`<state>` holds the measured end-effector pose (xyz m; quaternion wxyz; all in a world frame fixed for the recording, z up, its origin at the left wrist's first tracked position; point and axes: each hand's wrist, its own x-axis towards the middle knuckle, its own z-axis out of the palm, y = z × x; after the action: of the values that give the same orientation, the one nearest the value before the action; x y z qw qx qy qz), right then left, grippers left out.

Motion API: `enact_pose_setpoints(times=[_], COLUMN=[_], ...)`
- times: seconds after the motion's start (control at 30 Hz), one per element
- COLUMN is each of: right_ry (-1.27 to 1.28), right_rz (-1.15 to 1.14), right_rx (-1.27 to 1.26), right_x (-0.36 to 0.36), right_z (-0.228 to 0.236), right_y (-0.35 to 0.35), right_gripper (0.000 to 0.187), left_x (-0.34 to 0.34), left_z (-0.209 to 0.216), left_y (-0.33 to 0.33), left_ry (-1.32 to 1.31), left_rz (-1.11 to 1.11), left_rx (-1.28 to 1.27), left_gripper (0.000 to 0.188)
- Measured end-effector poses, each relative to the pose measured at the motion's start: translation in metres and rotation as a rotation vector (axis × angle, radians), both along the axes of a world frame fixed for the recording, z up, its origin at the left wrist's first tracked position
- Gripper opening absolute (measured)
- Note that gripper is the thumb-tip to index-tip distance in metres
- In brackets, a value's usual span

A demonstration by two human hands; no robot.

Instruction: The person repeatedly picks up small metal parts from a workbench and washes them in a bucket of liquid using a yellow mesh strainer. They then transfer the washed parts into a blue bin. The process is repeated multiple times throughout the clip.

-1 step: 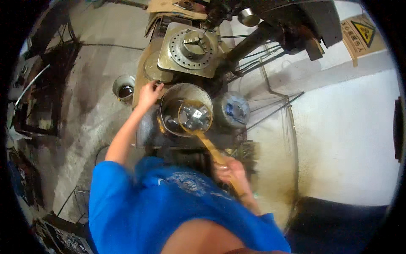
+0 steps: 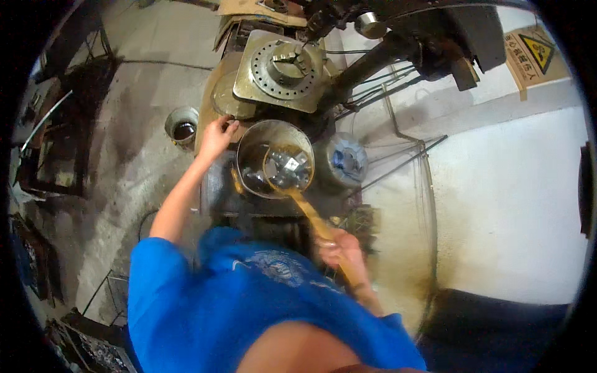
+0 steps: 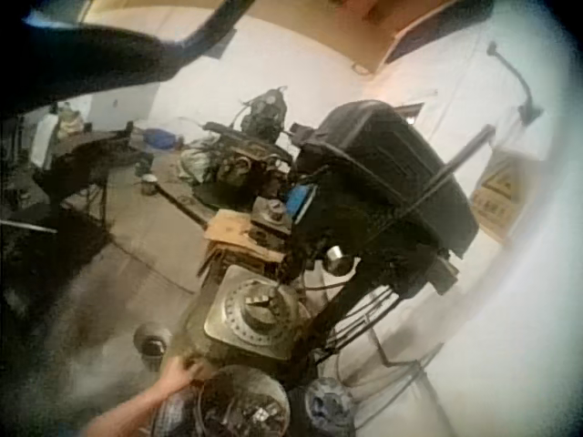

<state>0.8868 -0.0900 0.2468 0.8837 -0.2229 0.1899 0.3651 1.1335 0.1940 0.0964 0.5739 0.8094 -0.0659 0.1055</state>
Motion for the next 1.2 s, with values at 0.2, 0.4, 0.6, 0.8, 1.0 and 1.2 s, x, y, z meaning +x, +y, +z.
enact_pose_setpoints(times=[0.2, 0.4, 0.6, 0.8, 1.0, 1.2], right_ry=[-0.026, -0.011, 0.088, 0.140, 0.172, 0.144], right_rz=[-0.058, -0.064, -0.100, -0.100, -0.141, -0.161], right_rx=[-0.043, -0.172, -0.216, -0.258, -0.354, -0.370], right_x=[-0.003, 0.003, 0.006, 0.012, 0.011, 0.006], right_z=[0.036, 0.065, 0.081, 0.095, 0.129, 0.148], right_y=[0.010, 0.023, 0.039, 0.040, 0.043, 0.044], right_gripper=[0.048, 0.054, 0.059, 0.060, 0.056, 0.056], left_x=[-0.115, -0.155, -0.147, -0.151, -0.145, -0.143], left_z=[0.051, 0.065, 0.079, 0.083, 0.113, 0.134], left_y=[-0.021, -0.113, -0.154, -0.163, -0.169, -0.171], left_ry=[0.616, 1.123, 1.168, 1.143, 1.163, 1.156], left_rz=[-0.742, -1.268, -1.242, -1.257, -1.316, -1.349], left_rx=[-0.566, -1.427, -1.388, -1.343, -1.265, -1.234], left_gripper=[0.027, 0.041, 0.036, 0.029, 0.025, 0.024])
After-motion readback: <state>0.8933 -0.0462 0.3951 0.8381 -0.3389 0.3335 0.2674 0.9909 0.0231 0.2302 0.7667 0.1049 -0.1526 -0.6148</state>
